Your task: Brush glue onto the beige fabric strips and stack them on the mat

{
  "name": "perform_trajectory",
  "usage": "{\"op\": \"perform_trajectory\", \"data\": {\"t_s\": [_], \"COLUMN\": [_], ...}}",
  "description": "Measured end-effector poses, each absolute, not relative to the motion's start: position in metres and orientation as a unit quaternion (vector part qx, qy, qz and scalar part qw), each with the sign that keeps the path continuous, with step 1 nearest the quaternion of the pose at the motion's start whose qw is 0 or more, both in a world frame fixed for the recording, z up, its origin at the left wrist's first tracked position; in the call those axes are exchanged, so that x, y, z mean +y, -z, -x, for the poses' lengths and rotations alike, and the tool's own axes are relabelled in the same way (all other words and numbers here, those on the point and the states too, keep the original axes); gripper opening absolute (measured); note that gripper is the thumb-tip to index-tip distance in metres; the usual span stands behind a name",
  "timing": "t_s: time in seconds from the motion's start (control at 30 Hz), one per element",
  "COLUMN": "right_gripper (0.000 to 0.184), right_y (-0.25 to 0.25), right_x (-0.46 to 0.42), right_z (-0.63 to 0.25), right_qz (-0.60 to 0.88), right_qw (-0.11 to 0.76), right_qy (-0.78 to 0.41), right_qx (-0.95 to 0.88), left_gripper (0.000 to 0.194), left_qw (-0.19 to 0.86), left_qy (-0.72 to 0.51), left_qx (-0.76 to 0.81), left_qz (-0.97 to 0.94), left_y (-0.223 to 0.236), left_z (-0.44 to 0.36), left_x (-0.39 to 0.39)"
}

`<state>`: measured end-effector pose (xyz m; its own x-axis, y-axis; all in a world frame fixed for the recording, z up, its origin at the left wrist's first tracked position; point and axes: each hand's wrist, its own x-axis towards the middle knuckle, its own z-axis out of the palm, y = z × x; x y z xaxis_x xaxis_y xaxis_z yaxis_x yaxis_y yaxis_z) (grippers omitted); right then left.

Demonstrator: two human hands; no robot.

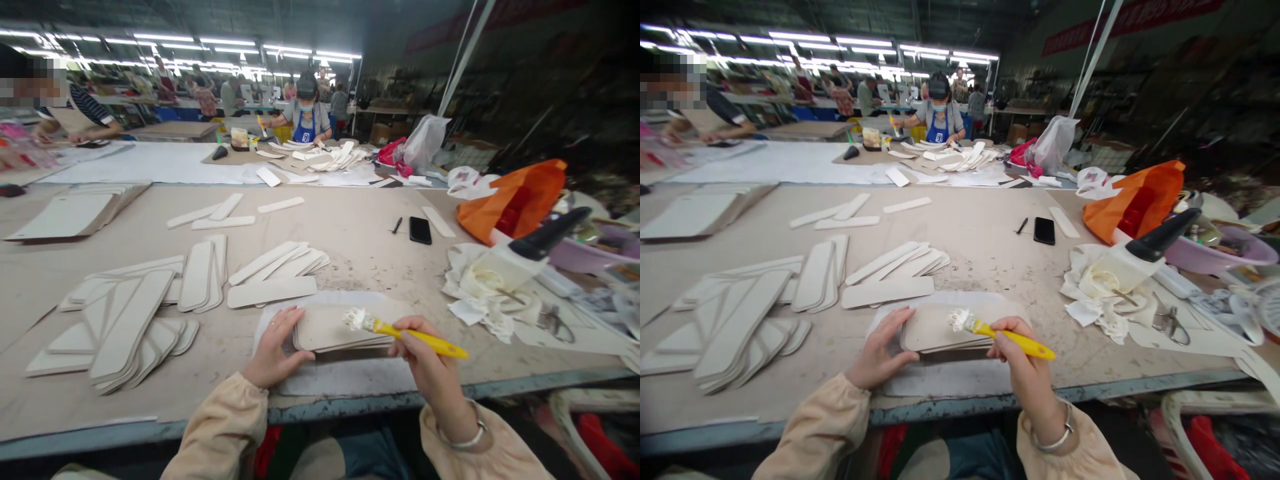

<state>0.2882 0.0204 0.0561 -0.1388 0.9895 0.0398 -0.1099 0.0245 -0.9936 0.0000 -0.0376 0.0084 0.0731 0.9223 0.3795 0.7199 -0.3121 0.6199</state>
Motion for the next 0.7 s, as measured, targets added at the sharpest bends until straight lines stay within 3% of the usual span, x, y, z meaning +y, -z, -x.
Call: {"op": "perform_trajectory", "data": {"t_s": [0.23,0.43,0.7], "right_gripper": [0.026,0.024,0.027], "right_y": [-0.066,-0.070,-0.077], "right_x": [0.025,0.031,0.050], "right_z": [-0.234,-0.214,-0.275], "right_qz": [0.417,0.455,0.547], "right_qw": [0.406,0.332,0.350], "right_qy": [-0.575,-0.554,-0.488], "right_qx": [-0.575,-0.613,-0.583], "left_gripper": [0.069,0.082,0.078], "left_qw": [0.146,0.149,0.139], "left_qy": [-0.385,-0.401,-0.392], "left_qx": [0.572,0.565,0.564], "left_qz": [-0.709,-0.706,-0.713], "left_y": [-0.009,-0.006,-0.004], "left_z": [-0.001,-0.002,-0.002], "left_x": [-0.038,-0.040,-0.040]}}
